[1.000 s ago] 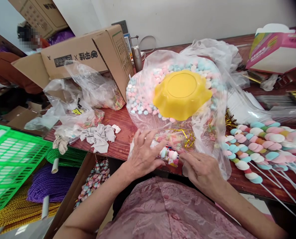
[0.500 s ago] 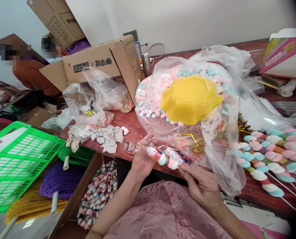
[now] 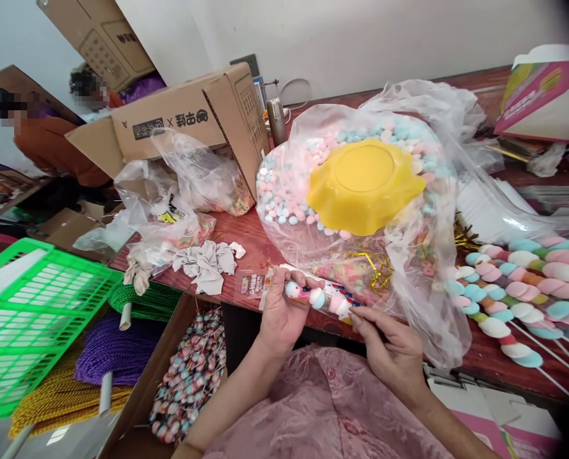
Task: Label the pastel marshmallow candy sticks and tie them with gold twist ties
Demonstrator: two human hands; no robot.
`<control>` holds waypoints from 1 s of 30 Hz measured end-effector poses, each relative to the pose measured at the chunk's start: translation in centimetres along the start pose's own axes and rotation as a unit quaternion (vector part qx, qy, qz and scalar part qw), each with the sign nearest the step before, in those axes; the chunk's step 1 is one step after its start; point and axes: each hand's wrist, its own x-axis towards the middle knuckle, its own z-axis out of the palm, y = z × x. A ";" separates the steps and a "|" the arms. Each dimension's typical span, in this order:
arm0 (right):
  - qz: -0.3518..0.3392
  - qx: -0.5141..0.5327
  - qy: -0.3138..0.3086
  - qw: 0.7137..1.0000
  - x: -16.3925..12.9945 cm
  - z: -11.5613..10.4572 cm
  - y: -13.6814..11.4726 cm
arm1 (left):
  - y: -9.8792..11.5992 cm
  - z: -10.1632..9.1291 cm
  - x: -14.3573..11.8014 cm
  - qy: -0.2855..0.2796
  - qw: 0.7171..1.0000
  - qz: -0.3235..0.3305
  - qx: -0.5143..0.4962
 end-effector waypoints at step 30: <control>-0.066 0.050 -0.187 0.979 -0.4 1.3 0.1 | -1.8 -2.0 1.1 -0.005 0.995 -0.062 0.080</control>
